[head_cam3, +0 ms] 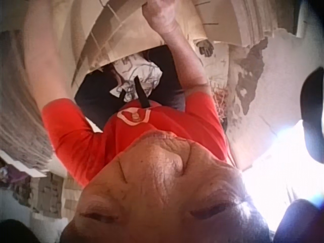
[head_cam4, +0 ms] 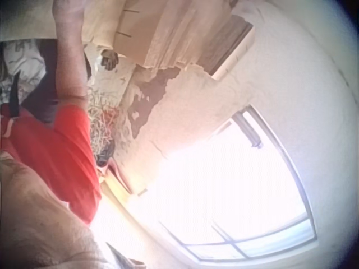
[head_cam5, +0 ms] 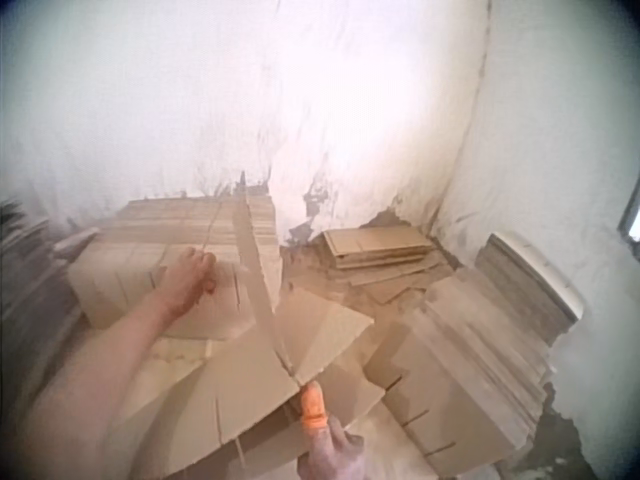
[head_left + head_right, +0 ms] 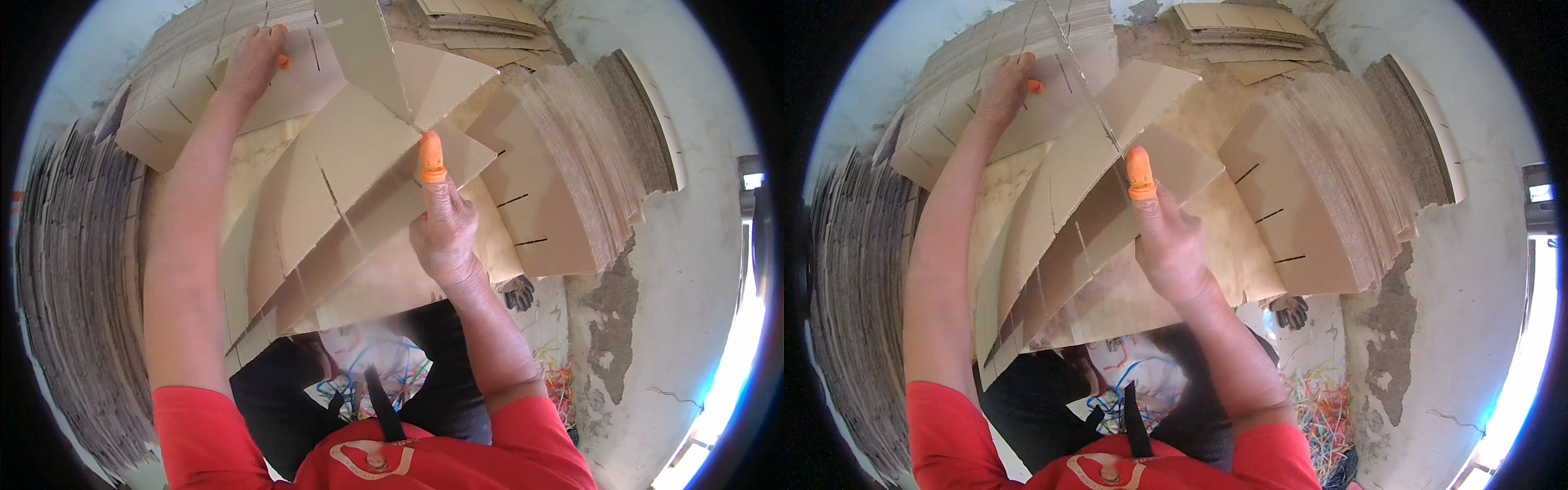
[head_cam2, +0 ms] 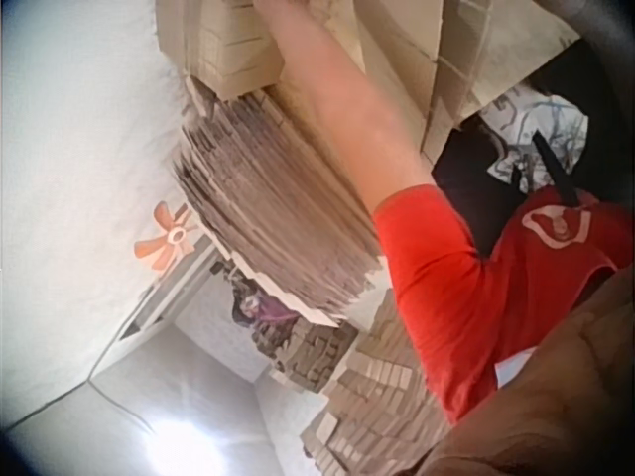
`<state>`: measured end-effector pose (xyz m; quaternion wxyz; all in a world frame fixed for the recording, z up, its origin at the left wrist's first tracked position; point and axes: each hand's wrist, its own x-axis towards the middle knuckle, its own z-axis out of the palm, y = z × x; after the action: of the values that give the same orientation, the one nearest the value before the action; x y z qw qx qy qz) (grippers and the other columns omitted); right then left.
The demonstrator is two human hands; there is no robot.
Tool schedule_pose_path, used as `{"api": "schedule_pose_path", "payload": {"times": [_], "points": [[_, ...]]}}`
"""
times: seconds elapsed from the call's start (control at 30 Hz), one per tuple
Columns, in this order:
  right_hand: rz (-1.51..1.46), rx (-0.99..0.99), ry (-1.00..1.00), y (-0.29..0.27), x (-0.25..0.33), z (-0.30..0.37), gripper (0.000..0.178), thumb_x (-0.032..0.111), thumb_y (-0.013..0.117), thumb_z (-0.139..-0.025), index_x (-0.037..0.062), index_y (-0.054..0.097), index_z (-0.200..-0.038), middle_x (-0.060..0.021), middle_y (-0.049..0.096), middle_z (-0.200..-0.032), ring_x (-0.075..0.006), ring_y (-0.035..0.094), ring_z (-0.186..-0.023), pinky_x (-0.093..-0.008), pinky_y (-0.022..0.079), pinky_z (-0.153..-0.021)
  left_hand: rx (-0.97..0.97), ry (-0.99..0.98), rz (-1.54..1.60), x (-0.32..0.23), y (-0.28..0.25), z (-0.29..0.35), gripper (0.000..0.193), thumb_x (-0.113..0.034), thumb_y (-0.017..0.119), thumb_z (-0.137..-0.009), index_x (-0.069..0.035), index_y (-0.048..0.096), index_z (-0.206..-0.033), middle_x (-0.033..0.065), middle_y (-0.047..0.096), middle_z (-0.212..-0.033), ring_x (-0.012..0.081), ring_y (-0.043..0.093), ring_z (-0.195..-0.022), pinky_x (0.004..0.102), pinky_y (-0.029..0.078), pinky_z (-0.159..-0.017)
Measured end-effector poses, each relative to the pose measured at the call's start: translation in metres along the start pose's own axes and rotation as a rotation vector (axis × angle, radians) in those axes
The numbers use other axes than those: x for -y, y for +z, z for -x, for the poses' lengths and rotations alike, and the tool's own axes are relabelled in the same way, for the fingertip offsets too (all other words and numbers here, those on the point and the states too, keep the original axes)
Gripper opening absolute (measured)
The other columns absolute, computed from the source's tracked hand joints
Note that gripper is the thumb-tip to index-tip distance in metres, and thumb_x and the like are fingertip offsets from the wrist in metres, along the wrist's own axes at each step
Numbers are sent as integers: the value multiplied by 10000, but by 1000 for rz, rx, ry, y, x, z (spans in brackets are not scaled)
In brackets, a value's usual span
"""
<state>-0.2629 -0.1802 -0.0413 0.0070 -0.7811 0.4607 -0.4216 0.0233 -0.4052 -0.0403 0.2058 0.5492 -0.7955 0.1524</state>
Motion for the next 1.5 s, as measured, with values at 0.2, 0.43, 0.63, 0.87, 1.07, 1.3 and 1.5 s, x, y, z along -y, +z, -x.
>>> {"api": "schedule_pose_path", "payload": {"times": [0.2,0.43,0.63,0.87,1.07,1.3,1.5], "points": [[-2,18,-3,0,1,2,994,-178,513,-611,153,291,-1521,-191,599,-1249,-313,632,-660,-362,514,-513,-60,60,106,-9,-27,11,206,-34,621,-794,-66,613,-997,102,659,-950,315,601,-936,416,506,-781],[32,60,3,-4,4,1,969,-168,507,-620,141,301,-1515,-184,612,-1228,-314,633,-656,-366,521,-520,-61,60,271,-22,-52,19,234,9,679,-758,-38,613,-977,132,642,-871,332,620,-859,411,496,-710],[29,52,29,-14,11,0,960,-165,505,-632,159,308,-1513,-182,611,-1219,-318,636,-672,-375,527,-530,-69,9,210,-27,-65,22,247,26,667,-738,-86,639,-956,125,665,-869,340,640,-859,437,523,-693],[62,181,47,-33,20,5,907,-163,478,-675,141,304,-1512,-181,617,-1144,-330,624,-644,-384,529,-526,-162,114,305,-57,-92,33,152,-22,714,-746,-47,613,-857,135,627,-790,333,615,-797,430,492,-661],[78,195,91,-52,39,19,881,-139,472,-720,177,284,-1521,-194,612,-1126,-355,620,-621,-409,530,-529,-208,144,280,-80,-115,41,142,38,674,-714,-40,591,-800,121,625,-752,308,612,-770,420,507,-650],[69,211,113,-85,62,29,914,-125,482,-725,206,232,-1541,-211,610,-1122,-378,625,-647,-428,539,-565,-207,168,401,-109,-149,62,104,3,692,-735,-21,596,-770,136,604,-720,311,602,-748,428,479,-629],[41,190,62,-103,76,32,924,-122,499,-710,208,250,-1537,-194,614,-1016,-368,621,-642,-422,535,-556,-235,135,440,-123,-168,73,133,-56,748,-745,-23,633,-803,146,595,-730,318,596,-730,423,469,-625]]}}
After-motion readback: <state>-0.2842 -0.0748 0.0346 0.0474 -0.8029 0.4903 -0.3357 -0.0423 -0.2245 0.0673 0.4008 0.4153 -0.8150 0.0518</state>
